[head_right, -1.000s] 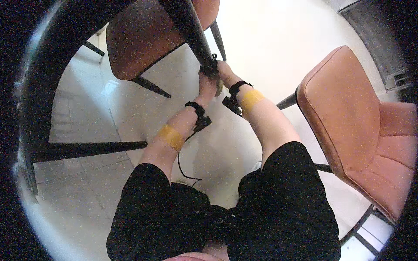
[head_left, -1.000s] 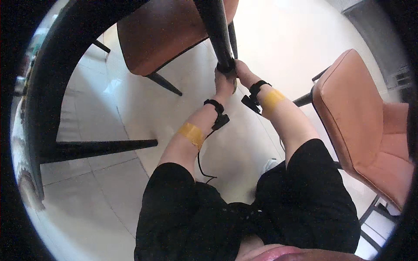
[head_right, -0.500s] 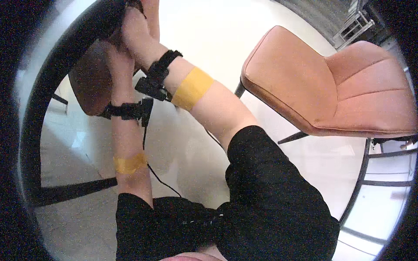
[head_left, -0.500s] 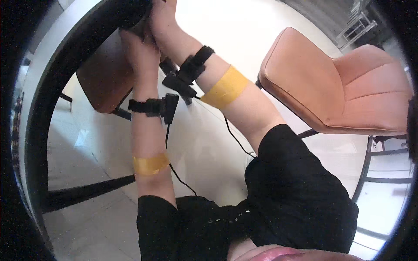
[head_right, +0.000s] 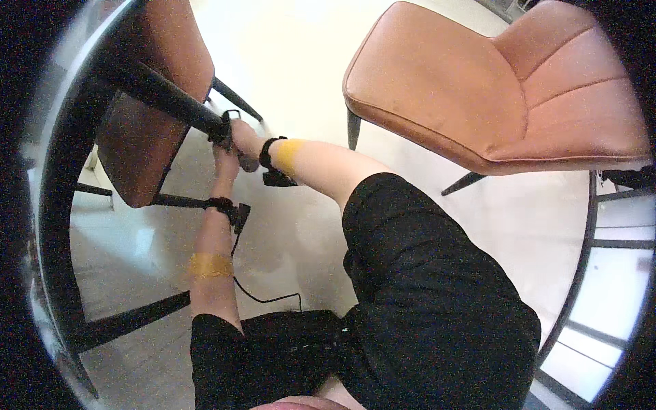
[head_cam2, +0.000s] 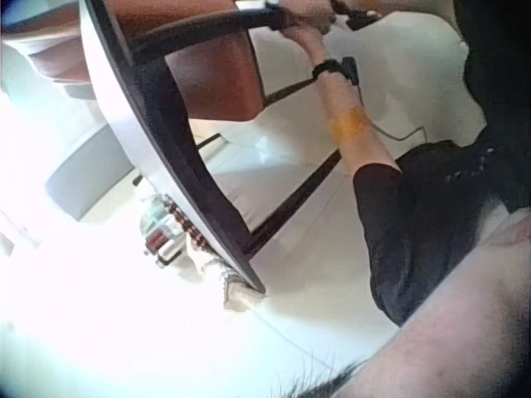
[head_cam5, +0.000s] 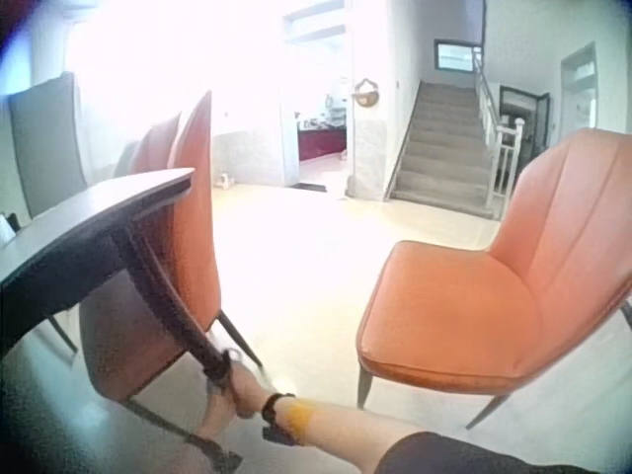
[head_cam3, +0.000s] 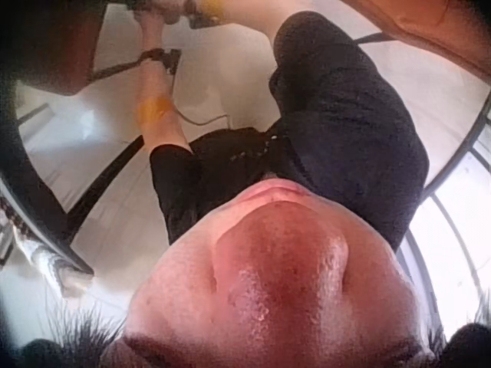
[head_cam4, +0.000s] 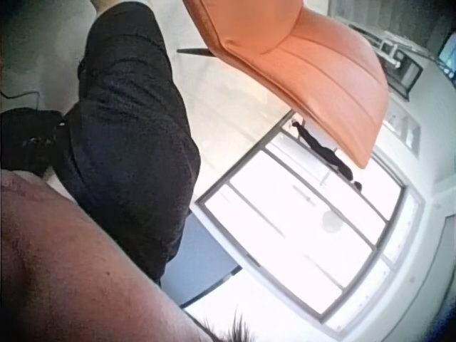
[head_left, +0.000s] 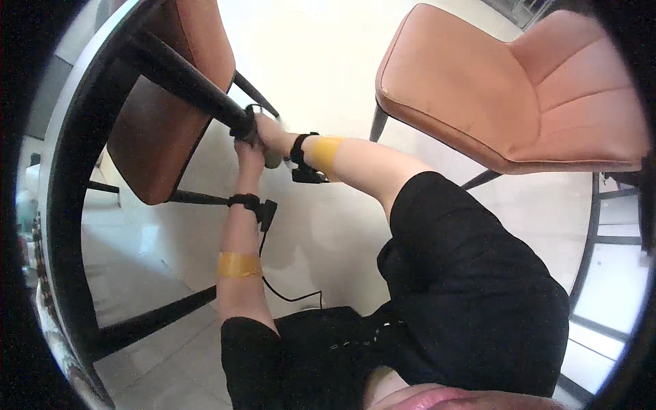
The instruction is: The person is cleaning the legs of a chair and the surface of a dining table using a cloth.
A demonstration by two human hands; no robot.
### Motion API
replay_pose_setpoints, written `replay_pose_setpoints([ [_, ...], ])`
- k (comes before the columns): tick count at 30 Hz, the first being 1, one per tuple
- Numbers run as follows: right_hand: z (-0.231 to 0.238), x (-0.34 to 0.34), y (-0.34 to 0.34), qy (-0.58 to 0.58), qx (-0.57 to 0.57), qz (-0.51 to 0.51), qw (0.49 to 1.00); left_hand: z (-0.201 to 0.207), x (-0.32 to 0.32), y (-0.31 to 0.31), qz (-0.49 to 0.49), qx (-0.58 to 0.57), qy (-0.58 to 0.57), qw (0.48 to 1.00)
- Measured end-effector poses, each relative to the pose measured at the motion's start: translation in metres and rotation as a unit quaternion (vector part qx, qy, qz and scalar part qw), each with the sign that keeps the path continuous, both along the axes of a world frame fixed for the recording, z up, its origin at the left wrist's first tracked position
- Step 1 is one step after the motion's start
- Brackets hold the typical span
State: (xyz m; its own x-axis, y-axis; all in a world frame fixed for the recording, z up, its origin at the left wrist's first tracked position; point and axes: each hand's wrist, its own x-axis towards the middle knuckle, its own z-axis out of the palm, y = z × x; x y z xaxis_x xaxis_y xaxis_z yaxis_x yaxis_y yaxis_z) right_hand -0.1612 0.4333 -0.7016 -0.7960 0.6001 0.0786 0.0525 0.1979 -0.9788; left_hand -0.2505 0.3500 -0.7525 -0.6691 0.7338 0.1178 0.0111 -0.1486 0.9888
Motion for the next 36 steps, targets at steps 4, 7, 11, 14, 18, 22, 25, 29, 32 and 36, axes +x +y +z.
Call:
replay_pose_setpoints([
  [4, 0.020, -0.004, -0.052, 0.016, -0.418, -0.006, 0.908, -0.012, 0.008, -0.035, 0.016, 0.038, -0.027, 0.999],
  [7, 0.097, -0.010, -0.040, 0.140, -0.411, 0.018, 0.901, 0.061, 0.010, -0.005, 0.113, 0.154, 0.135, 0.972],
  [11, 0.174, -0.033, -0.019, 0.364, -0.209, 0.040, 0.907, 0.164, -0.011, 0.020, 0.142, 0.166, 0.226, 0.949],
  [14, 0.205, -0.042, -0.018, 0.363, 0.175, -0.093, 0.910, 0.203, -0.027, 0.008, 0.154, 0.073, 0.375, 0.911],
  [18, 0.203, -0.046, -0.028, 0.347, 0.098, -0.092, 0.928, 0.204, -0.005, 0.014, 0.122, 0.199, 0.310, 0.921],
  [22, 0.163, -0.041, -0.017, 0.316, 0.032, -0.011, 0.948, 0.181, -0.001, 0.021, -0.003, 0.378, -0.147, 0.914],
  [25, 0.120, -0.021, -0.012, 0.199, 0.038, -0.014, 0.979, 0.156, 0.041, 0.011, 0.013, 0.410, -0.183, 0.893],
  [29, 0.039, -0.016, -0.024, 0.218, -0.102, 0.018, 0.970, 0.080, 0.044, -0.006, 0.183, 0.100, 0.165, 0.964],
  [32, -0.010, 0.001, -0.011, 0.074, -0.229, -0.005, 0.971, 0.042, 0.051, -0.019, 0.140, -0.033, 0.225, 0.964],
  [36, 0.008, -0.007, -0.019, 0.089, -0.346, 0.024, 0.934, 0.051, 0.040, -0.027, 0.123, -0.093, 0.251, 0.956],
])
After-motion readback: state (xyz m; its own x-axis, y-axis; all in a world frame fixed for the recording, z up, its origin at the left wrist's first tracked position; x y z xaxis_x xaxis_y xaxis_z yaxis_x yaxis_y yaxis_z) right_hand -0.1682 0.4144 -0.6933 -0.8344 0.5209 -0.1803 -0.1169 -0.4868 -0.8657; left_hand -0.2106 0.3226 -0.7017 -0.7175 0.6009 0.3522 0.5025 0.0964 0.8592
